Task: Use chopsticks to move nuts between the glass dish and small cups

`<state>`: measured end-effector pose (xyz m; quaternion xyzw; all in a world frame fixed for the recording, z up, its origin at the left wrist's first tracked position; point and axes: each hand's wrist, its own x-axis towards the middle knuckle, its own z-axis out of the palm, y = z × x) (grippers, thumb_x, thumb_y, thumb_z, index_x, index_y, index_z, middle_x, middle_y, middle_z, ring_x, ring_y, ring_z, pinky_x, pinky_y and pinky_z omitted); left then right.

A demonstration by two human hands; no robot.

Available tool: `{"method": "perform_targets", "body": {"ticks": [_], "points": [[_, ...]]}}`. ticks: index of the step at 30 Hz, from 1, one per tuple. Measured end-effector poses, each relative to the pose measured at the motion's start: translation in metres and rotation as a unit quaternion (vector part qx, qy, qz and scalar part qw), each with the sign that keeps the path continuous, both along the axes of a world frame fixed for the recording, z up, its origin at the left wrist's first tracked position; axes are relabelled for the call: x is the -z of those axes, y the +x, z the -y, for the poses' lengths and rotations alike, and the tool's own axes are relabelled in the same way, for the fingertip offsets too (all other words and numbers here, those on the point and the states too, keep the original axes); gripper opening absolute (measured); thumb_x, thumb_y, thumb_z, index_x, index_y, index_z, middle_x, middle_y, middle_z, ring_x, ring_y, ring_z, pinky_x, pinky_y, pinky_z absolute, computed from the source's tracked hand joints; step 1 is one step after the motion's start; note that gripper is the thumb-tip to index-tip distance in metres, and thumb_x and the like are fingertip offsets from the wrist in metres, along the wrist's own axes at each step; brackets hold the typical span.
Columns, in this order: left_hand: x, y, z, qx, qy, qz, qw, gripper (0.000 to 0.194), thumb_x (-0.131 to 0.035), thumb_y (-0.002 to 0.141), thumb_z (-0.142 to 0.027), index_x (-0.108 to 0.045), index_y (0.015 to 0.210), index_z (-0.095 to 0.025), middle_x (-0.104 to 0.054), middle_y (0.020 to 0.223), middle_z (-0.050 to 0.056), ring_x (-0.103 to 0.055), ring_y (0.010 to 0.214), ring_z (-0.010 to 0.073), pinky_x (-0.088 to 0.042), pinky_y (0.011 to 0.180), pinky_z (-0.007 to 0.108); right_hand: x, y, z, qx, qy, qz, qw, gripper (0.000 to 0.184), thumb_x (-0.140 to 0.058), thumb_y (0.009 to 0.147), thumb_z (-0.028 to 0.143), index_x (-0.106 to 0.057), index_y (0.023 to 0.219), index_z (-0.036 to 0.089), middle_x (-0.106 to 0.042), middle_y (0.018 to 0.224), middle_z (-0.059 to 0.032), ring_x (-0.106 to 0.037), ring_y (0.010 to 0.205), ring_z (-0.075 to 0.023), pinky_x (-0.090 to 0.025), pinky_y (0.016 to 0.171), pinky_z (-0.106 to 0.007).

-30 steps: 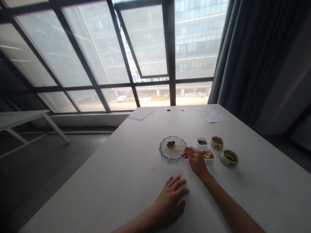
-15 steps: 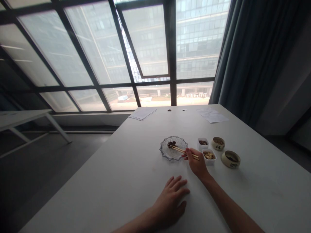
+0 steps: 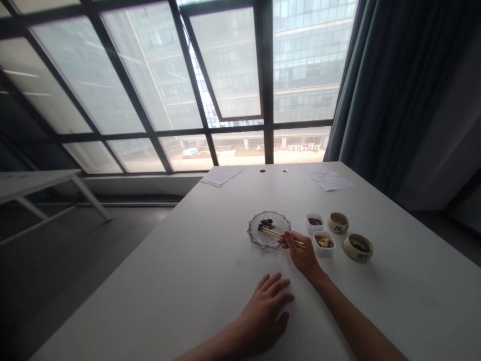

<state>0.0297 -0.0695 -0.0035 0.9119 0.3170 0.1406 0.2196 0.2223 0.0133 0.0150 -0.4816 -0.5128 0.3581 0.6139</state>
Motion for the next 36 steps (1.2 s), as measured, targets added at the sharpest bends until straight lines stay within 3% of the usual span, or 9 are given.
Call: {"method": "perform_targets", "body": {"ticks": [11, 15, 21, 25, 31, 36], "points": [[0.0, 0.0, 0.0, 0.0, -0.006, 0.004, 1.0, 0.039, -0.058, 0.094, -0.039, -0.056, 0.133, -0.032, -0.048, 0.156, 0.002, -0.033, 0.149, 0.03, -0.02, 0.125, 0.056, -0.012, -0.004, 0.011, 0.046, 0.013, -0.045, 0.998, 0.05, -0.067, 0.084, 0.066, -0.076, 0.082, 0.017, -0.08, 0.083, -0.012, -0.079, 0.076, -0.0302, -0.067, 0.068, -0.043], [-0.001, 0.0, 0.0, -0.003, -0.009, 0.005, 1.0, 0.038, -0.059, 0.094, -0.037, -0.057, 0.132, -0.033, -0.048, 0.156, 0.001, -0.034, 0.149, 0.0291, -0.02, 0.125, 0.055, -0.025, 0.019, 0.027, 0.086, 0.033, -0.053, 0.994, 0.044, -0.067, 0.088, 0.059, -0.077, 0.088, 0.016, -0.08, 0.085, -0.0118, -0.079, 0.078, -0.0287, -0.067, 0.073, -0.042], [-0.001, -0.001, 0.0, -0.005, -0.012, 0.008, 1.0, 0.037, -0.059, 0.094, -0.036, -0.058, 0.13, -0.032, -0.048, 0.155, 0.001, -0.033, 0.149, 0.0282, -0.019, 0.125, 0.054, -0.05, 0.084, 0.056, 0.23, 0.067, -0.044, 0.97, 0.04, -0.067, 0.089, 0.054, -0.077, 0.088, 0.015, -0.078, 0.079, -0.012, -0.078, 0.072, -0.0276, -0.067, 0.071, -0.039], [-0.002, 0.0, 0.0, -0.006, -0.015, 0.007, 1.0, 0.039, -0.06, 0.093, -0.033, -0.058, 0.131, -0.032, -0.047, 0.156, 0.001, -0.033, 0.15, 0.0281, -0.019, 0.125, 0.054, -0.052, 0.116, 0.065, 0.286, 0.055, -0.031, 0.956, 0.04, -0.066, 0.09, 0.053, -0.077, 0.088, 0.015, -0.078, 0.084, -0.0172, -0.078, 0.073, -0.0276, -0.066, 0.073, -0.038], [-0.006, 0.0, 0.0, -0.01, -0.019, -0.002, 1.0, 0.04, -0.06, 0.093, -0.031, -0.058, 0.132, -0.032, -0.048, 0.156, 0.001, -0.032, 0.15, 0.028, -0.018, 0.126, 0.054, -0.042, 0.129, 0.061, 0.291, 0.051, -0.018, 0.955, 0.045, -0.066, 0.088, 0.059, -0.076, 0.085, 0.015, -0.078, 0.081, -0.0134, -0.077, 0.068, -0.0246, -0.065, 0.067, -0.035], [-0.005, 0.0, 0.0, -0.01, -0.02, 0.003, 1.0, 0.039, -0.06, 0.093, -0.031, -0.058, 0.131, -0.033, -0.048, 0.156, 0.001, -0.033, 0.15, 0.0272, -0.019, 0.126, 0.053, -0.05, 0.122, 0.059, 0.288, 0.055, -0.009, 0.956, 0.046, -0.067, 0.087, 0.061, -0.075, 0.085, 0.016, -0.078, 0.078, -0.011, -0.077, 0.067, -0.0246, -0.065, 0.061, -0.033]]}}
